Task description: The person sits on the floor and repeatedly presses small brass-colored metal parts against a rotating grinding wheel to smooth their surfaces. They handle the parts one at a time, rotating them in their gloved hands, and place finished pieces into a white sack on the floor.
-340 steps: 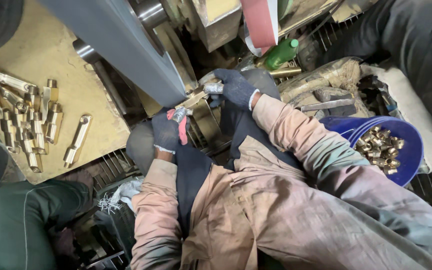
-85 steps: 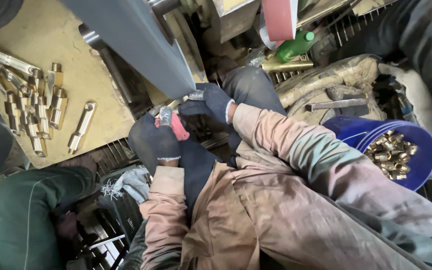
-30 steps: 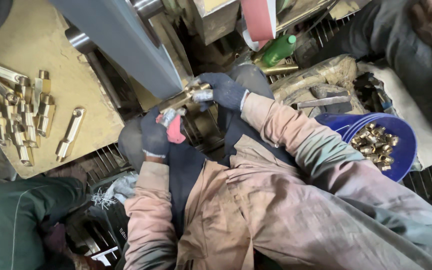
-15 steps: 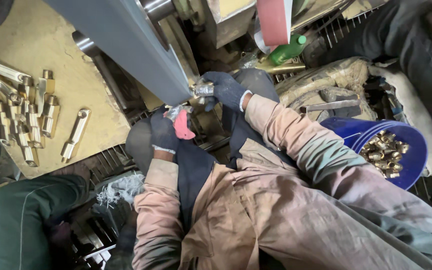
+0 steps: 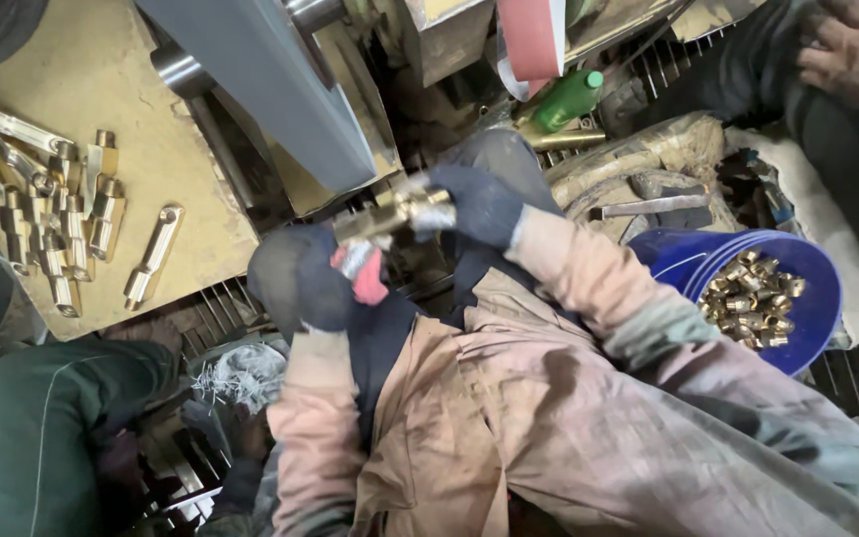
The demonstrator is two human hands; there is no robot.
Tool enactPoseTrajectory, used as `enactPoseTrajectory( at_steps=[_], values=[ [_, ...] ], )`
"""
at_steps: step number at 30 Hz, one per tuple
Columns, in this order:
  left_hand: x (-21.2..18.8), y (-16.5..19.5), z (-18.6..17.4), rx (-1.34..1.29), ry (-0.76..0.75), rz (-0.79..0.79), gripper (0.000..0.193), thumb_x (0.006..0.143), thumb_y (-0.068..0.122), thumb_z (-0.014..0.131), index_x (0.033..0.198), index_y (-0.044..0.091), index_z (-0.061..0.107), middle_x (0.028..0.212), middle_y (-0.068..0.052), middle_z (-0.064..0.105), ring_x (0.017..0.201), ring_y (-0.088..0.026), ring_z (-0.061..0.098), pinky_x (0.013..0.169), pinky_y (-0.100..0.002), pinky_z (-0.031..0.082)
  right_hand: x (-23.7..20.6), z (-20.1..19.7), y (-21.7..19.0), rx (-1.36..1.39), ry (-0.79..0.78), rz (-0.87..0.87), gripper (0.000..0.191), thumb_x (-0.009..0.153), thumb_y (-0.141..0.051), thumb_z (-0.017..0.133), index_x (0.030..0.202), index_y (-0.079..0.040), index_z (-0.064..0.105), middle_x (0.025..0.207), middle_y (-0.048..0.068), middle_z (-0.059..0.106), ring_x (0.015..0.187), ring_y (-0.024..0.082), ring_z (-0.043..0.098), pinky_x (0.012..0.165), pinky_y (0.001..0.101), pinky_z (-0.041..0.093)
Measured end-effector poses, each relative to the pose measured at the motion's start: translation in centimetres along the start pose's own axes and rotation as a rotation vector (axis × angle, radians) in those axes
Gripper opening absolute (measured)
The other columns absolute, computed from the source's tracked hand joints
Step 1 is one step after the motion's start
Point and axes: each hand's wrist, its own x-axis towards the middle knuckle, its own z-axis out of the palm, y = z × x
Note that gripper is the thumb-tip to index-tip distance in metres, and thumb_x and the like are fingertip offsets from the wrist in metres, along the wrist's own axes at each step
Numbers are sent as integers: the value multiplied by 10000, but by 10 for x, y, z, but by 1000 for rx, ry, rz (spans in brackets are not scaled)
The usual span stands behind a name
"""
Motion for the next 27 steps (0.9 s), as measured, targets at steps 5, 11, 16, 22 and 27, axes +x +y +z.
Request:
enactPoseTrajectory(
  at_steps=[5,11,16,22,27],
  values=[
    [-40,13,6,212,463,371,226,1009,157,580,1106,-22,678,1005,-107,735,910,-214,715,822,-327,580,-44,5,-31,-80,-79,-76,493,907,-122,801,1364,-32,641,1242,64,733,1107,111,674,967,296,552],
    [-12,7,9,257,-140,116,243,1009,162,570,1103,-33,683,1000,-123,733,905,-228,715,814,-334,576,-42,1,-35,-346,10,-217,513,900,-198,812,1356,-38,639,1247,121,742,1101,206,736,954,337,575],
    [47,13,17,-664,-210,-384,325,1021,238,550,1053,-47,702,930,-147,746,825,-252,730,756,-351,586,-13,-7,-12,-525,135,-21,442,884,-269,839,1234,-37,698,1047,167,758,966,296,747,850,369,578],
    [76,-9,25,126,-274,105,242,968,231,635,992,-7,671,976,-114,701,881,-251,674,771,-382,544,5,-7,14,-395,201,-56,452,916,-272,769,1294,-46,671,1114,150,758,1036,296,759,877,372,579],
    [79,-17,26,663,-266,463,264,875,268,658,954,16,661,914,-119,680,838,-274,669,745,-390,542,15,-7,22,-462,221,-61,440,943,-280,749,1303,-41,666,1138,172,748,1059,323,733,887,394,565]
  ],
)
